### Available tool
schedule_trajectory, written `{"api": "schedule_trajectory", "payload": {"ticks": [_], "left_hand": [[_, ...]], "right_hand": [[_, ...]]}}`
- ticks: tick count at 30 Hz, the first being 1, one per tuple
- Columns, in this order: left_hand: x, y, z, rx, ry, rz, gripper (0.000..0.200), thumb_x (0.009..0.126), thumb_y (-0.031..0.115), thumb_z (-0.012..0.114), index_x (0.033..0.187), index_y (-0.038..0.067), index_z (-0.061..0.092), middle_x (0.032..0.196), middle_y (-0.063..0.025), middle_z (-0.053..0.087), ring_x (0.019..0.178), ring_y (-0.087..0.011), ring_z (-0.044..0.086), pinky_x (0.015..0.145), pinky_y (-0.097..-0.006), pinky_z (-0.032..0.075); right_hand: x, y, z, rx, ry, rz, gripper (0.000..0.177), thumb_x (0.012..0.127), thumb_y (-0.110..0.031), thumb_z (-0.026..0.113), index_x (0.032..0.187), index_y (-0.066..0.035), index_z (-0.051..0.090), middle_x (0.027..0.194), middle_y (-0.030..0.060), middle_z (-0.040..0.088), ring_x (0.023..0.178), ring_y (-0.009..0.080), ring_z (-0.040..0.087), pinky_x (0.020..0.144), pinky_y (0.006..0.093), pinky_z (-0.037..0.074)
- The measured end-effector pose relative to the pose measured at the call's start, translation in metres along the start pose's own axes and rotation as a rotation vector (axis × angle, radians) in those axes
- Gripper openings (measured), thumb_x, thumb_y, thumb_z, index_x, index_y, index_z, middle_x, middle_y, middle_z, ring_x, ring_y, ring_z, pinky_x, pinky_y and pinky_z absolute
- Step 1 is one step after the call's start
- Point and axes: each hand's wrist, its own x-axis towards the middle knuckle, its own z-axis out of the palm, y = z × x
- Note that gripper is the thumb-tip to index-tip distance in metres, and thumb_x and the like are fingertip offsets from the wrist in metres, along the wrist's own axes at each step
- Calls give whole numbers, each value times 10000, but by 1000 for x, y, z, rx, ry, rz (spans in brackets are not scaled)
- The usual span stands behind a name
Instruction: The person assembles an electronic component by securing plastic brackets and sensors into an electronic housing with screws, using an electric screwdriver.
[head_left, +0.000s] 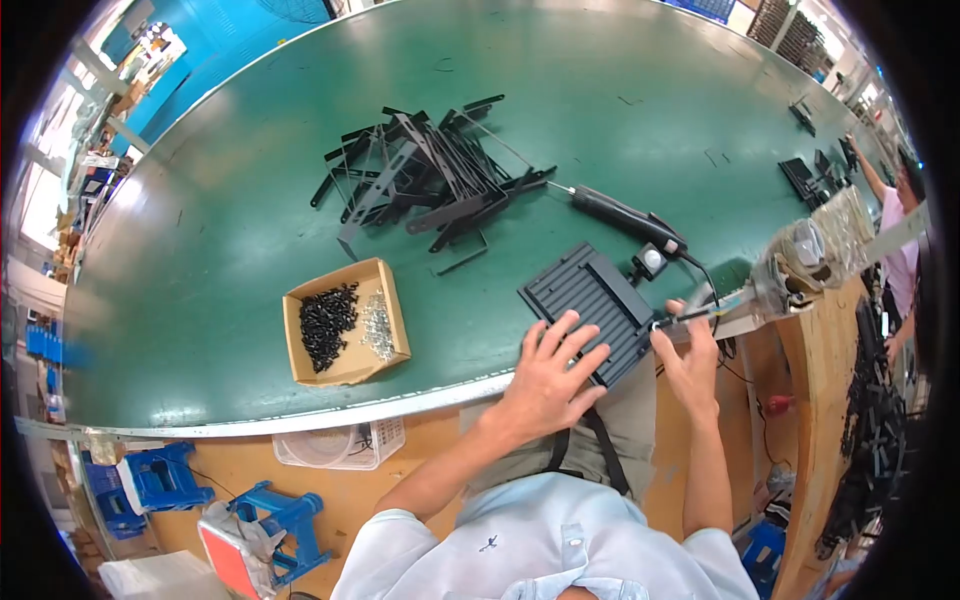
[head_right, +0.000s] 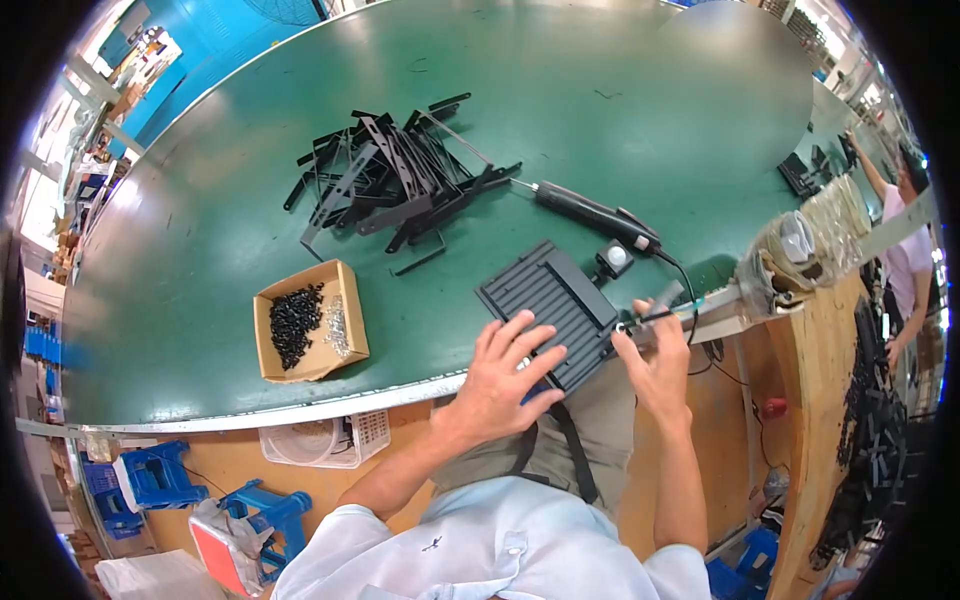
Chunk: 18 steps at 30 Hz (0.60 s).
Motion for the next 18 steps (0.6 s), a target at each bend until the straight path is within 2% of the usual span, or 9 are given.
{"api": "schedule_trajectory", "payload": {"ticks": [3,4,6,9,11,13,15,17,18], "left_hand": [[-2,-5,-16,-138,34,18,532,758,219,878,1240,82,700,1372,-138,616,1390,-385,488,1123,-587,384],[-2,-7,-23,-174,41,24,517,754,210,881,1222,76,706,1347,-137,633,1373,-380,509,1117,-577,398],[3,-11,-36,-150,112,15,424,745,138,877,1134,61,728,1193,-116,695,1237,-346,613,1045,-497,471],[3,-22,-46,-45,168,-15,353,740,60,860,1071,61,737,1104,-99,712,1101,-315,662,947,-435,508],[7,-23,-53,-2,207,-40,335,743,62,858,1056,61,738,1099,-101,710,1087,-314,660,938,-430,509],[25,-22,-64,110,269,-58,300,748,65,854,1026,62,743,1085,-108,706,1066,-316,660,930,-427,509],[57,-24,-80,295,281,-18,318,782,77,828,1080,61,720,1077,-108,697,1078,-327,645,950,-443,493],[92,-32,-87,475,220,-13,382,814,106,807,1173,67,681,1065,-108,682,1095,-323,622,976,-453,465],[110,-38,-87,575,171,-7,424,830,125,797,1226,71,656,1058,-108,674,1101,-317,611,987,-457,449]], "right_hand": [[-23,30,-8,-45,205,-11,280,921,-86,731,1180,10,683,1177,154,680,1045,258,649,922,365,510],[-30,33,-9,55,224,67,258,911,-73,731,1150,11,686,1148,152,684,1028,247,651,911,357,512],[-49,35,-17,248,269,235,214,891,-47,731,1092,14,694,1089,146,692,994,223,656,888,341,518],[-75,24,-19,217,93,262,119,879,-34,731,980,19,697,955,116,696,876,211,659,817,326,532],[-77,14,-10,260,-33,78,64,876,-26,732,923,13,713,884,108,705,789,207,667,743,345,539],[-85,18,2,320,-393,90,81,882,-53,730,943,2,730,875,139,714,761,221,678,708,349,536],[-98,52,34,263,-799,134,142,902,-132,723,989,-22,745,880,185,724,800,307,715,726,402,556],[-125,112,97,147,-875,-72,196,935,-224,700,1038,-62,737,910,166,726,846,351,720,766,452,562],[-125,126,124,42,-952,-103,232,949,-257,673,1054,-59,733,925,167,731,870,361,721,786,472,559]]}}
